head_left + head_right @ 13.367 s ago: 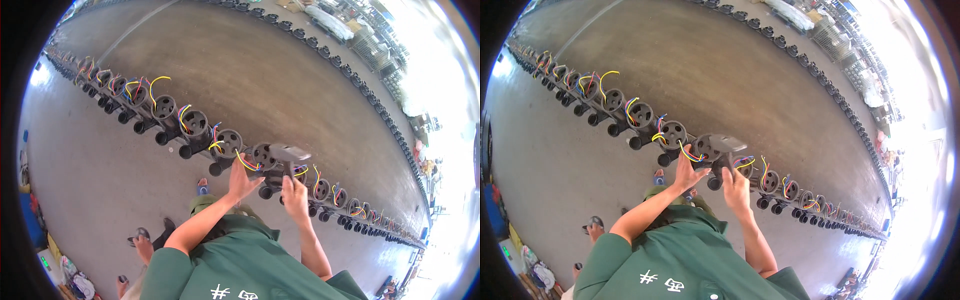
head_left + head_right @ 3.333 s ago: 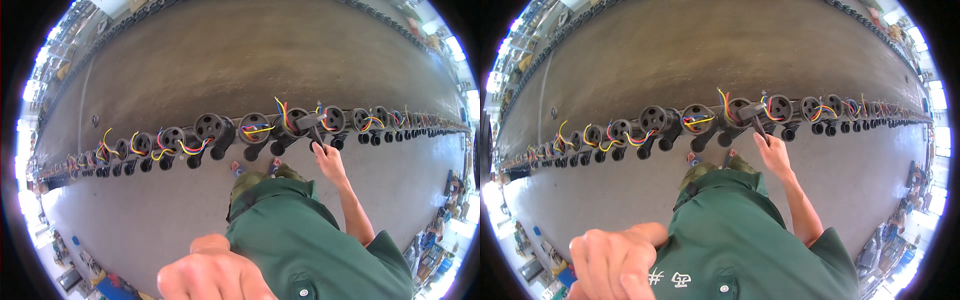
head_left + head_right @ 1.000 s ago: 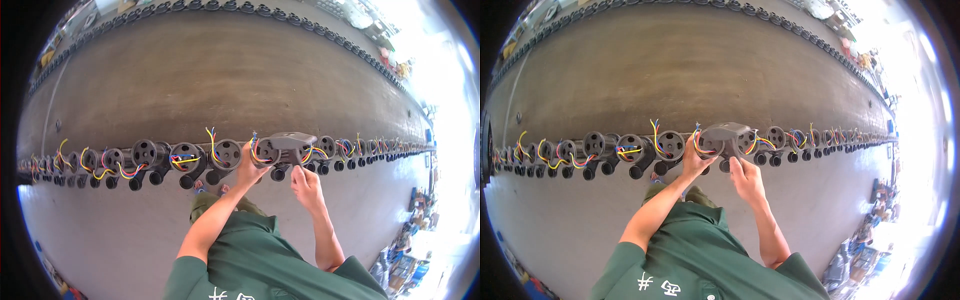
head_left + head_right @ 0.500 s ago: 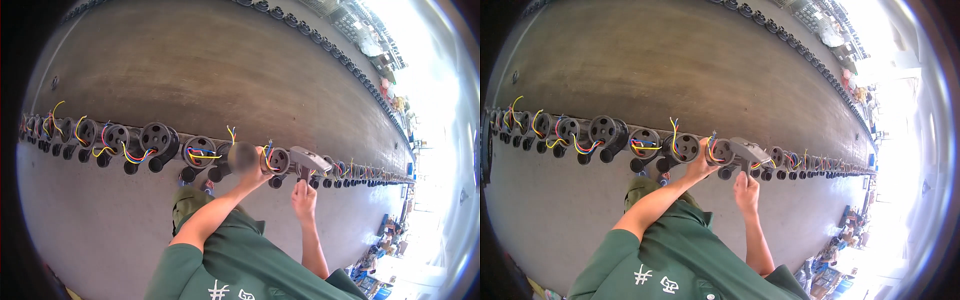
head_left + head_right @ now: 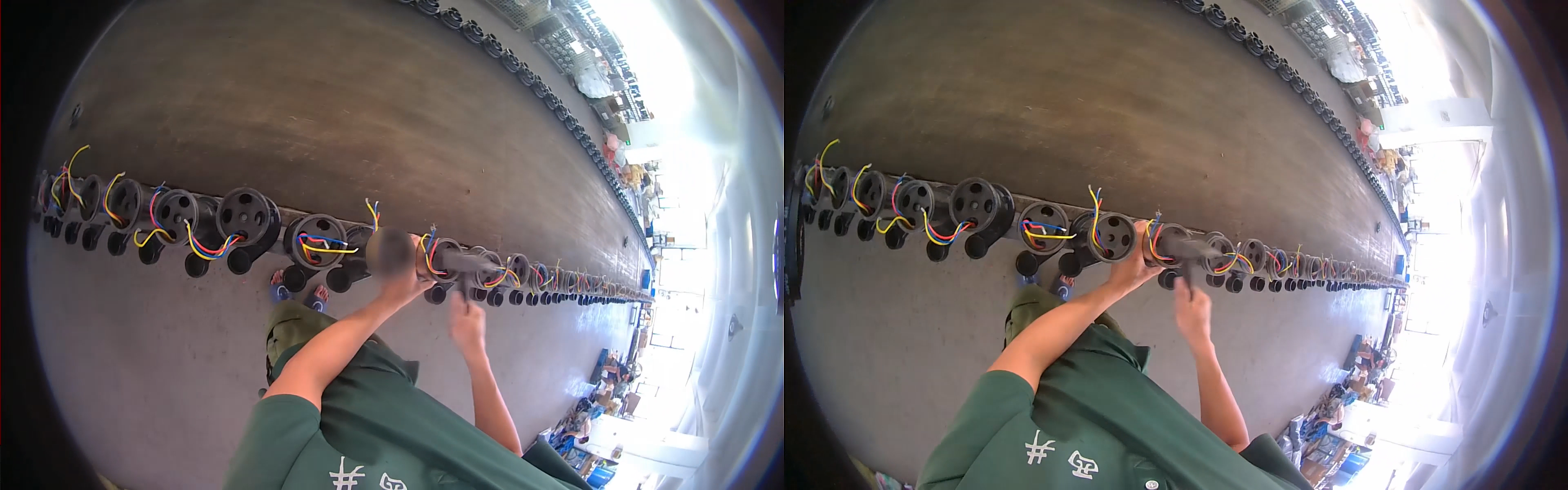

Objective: The person assembles electronic components by inserting internal pieces into cylindrical black housings and securing them using a handheld tool. They work down a long row of identical components, repeatedly inserting the parts and then pressing or hammering them into place with the tool.

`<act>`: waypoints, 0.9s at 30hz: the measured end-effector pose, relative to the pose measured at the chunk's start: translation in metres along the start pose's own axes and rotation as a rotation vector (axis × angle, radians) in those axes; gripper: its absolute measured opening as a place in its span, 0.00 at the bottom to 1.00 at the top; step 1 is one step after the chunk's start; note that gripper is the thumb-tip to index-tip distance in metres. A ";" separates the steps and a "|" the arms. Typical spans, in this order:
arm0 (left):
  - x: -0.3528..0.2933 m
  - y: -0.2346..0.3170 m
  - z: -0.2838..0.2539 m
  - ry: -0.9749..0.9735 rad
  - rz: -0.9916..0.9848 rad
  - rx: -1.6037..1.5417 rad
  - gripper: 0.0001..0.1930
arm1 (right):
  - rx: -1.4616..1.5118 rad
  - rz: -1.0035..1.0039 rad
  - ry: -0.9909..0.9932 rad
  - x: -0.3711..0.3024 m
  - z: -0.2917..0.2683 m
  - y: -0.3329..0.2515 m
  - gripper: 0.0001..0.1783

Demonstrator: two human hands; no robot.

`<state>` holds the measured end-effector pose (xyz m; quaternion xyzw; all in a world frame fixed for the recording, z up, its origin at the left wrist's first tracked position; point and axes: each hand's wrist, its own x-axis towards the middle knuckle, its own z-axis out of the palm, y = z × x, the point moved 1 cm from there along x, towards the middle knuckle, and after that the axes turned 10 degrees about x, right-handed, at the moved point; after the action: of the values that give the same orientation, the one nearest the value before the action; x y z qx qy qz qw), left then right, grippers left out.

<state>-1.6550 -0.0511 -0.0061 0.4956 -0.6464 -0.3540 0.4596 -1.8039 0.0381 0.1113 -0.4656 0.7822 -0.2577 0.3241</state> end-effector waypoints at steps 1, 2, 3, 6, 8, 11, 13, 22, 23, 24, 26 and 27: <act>-0.001 0.000 -0.001 -0.001 0.002 0.004 0.50 | 0.043 0.004 -0.050 0.000 0.018 -0.003 0.28; -0.003 -0.001 -0.003 -0.004 -0.007 0.004 0.50 | 0.109 0.100 -0.072 -0.002 0.016 -0.005 0.28; -0.004 -0.002 -0.004 -0.008 -0.016 0.005 0.50 | 0.175 0.197 -0.094 -0.005 0.009 -0.009 0.28; -0.010 -0.003 0.002 0.015 -0.005 0.003 0.51 | 0.377 0.339 -0.165 -0.012 -0.016 -0.059 0.29; -0.007 -0.001 -0.003 0.019 0.002 -0.011 0.51 | 0.443 0.242 -0.137 -0.016 -0.024 -0.060 0.29; -0.006 -0.003 0.001 0.009 -0.051 -0.021 0.50 | 0.510 -0.026 0.054 -0.006 0.001 -0.011 0.30; -0.003 -0.002 0.002 0.014 -0.025 -0.011 0.49 | 0.329 0.106 0.013 -0.006 0.023 -0.003 0.31; -0.005 0.020 -0.023 -0.025 -0.112 -0.169 0.47 | 0.436 0.180 -0.116 -0.013 -0.013 -0.060 0.31; -0.006 0.021 -0.020 -0.034 -0.098 -0.139 0.47 | 0.414 0.065 -0.020 -0.012 -0.003 -0.039 0.31; -0.006 0.017 -0.012 -0.039 -0.067 -0.079 0.47 | 0.382 0.101 -0.006 -0.008 0.008 -0.011 0.31; -0.004 0.019 -0.010 -0.013 -0.027 -0.025 0.46 | 0.303 0.153 0.008 -0.003 0.025 -0.004 0.32; -0.005 0.020 -0.009 -0.002 -0.017 -0.029 0.46 | 0.363 0.248 -0.034 -0.002 0.017 0.000 0.32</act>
<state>-1.6528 -0.0411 0.0142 0.4939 -0.6375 -0.3676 0.4632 -1.7907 0.0380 0.1006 -0.3044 0.7686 -0.3445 0.4448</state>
